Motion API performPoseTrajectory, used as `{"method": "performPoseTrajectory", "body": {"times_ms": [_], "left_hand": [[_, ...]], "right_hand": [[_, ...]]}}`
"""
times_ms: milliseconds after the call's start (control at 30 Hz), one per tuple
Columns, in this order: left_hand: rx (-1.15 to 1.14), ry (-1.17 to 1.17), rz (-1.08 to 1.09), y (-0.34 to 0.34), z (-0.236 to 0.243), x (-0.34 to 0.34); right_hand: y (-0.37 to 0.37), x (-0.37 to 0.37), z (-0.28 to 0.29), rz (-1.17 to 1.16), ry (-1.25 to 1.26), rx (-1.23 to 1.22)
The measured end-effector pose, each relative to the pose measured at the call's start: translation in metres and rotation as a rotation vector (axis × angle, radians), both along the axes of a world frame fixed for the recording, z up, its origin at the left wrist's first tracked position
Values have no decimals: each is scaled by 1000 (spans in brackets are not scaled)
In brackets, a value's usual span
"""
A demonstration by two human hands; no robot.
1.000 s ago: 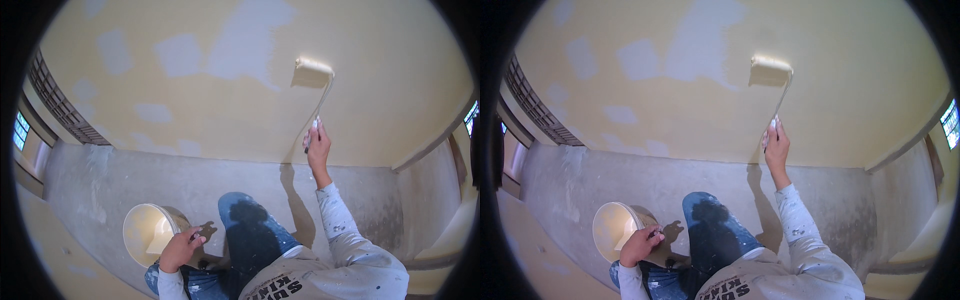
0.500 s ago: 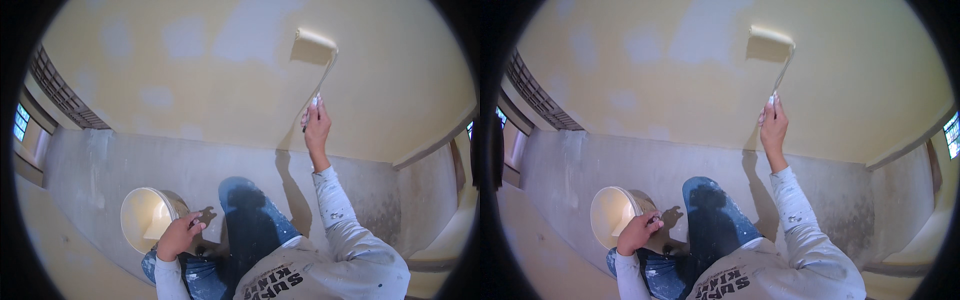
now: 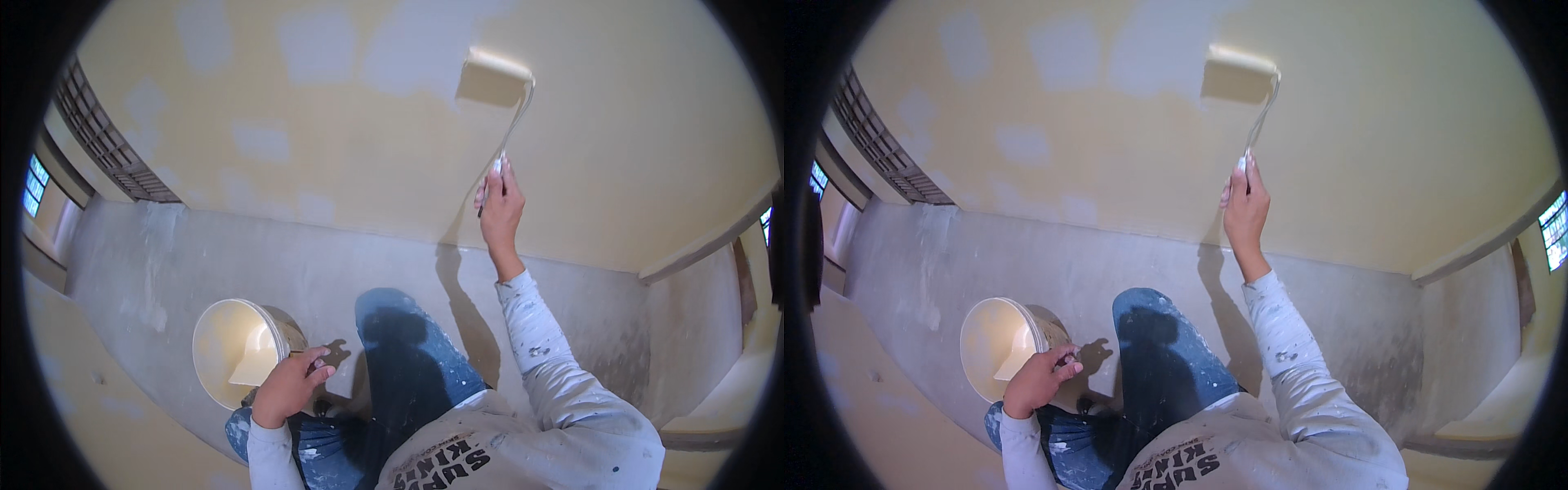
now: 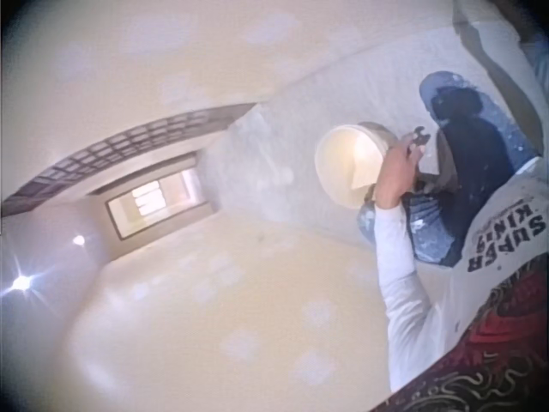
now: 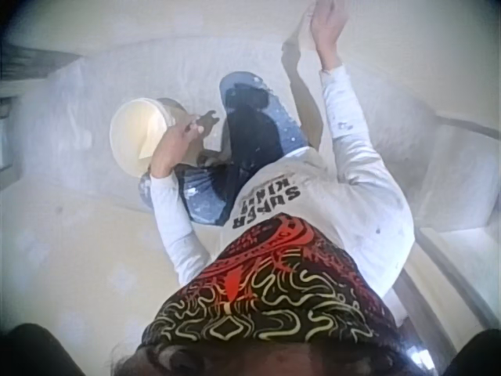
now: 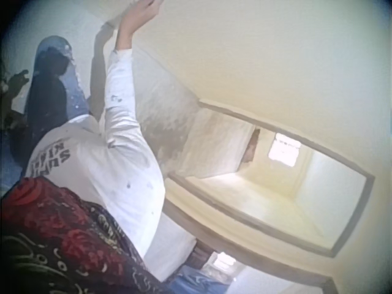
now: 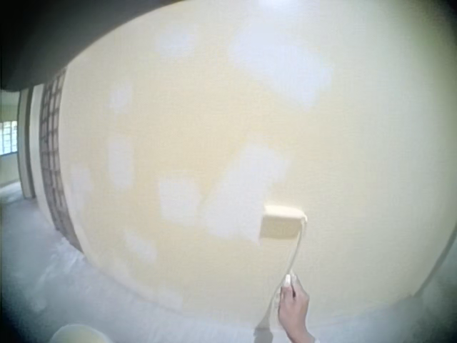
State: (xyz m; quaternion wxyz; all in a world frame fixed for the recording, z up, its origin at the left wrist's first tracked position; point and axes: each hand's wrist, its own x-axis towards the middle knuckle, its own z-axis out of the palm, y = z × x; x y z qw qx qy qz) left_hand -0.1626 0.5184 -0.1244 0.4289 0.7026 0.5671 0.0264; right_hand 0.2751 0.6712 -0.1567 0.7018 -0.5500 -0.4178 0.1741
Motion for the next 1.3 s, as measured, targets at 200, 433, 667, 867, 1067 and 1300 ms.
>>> {"method": "performPoseTrajectory", "body": {"times_ms": [200,433,667,867,1067,1300], "left_hand": [[16,6,-22,1,2,2],[46,-21,-32,1,10,5],[65,-16,-40,-1,4,-2],[53,-24,-30,3,10,1],[31,-31,-26,1,7,0],[43,-39,-33,3,1,-4]], "right_hand": [[24,14,98,6,-36,141],[4,5,33,-27,-24,25],[30,0,96,-14,-57,168],[15,-12,6,-80,-102,0],[-9,-32,-125,-50,-34,-147],[-5,-45,-62,4,94,-76]]}}
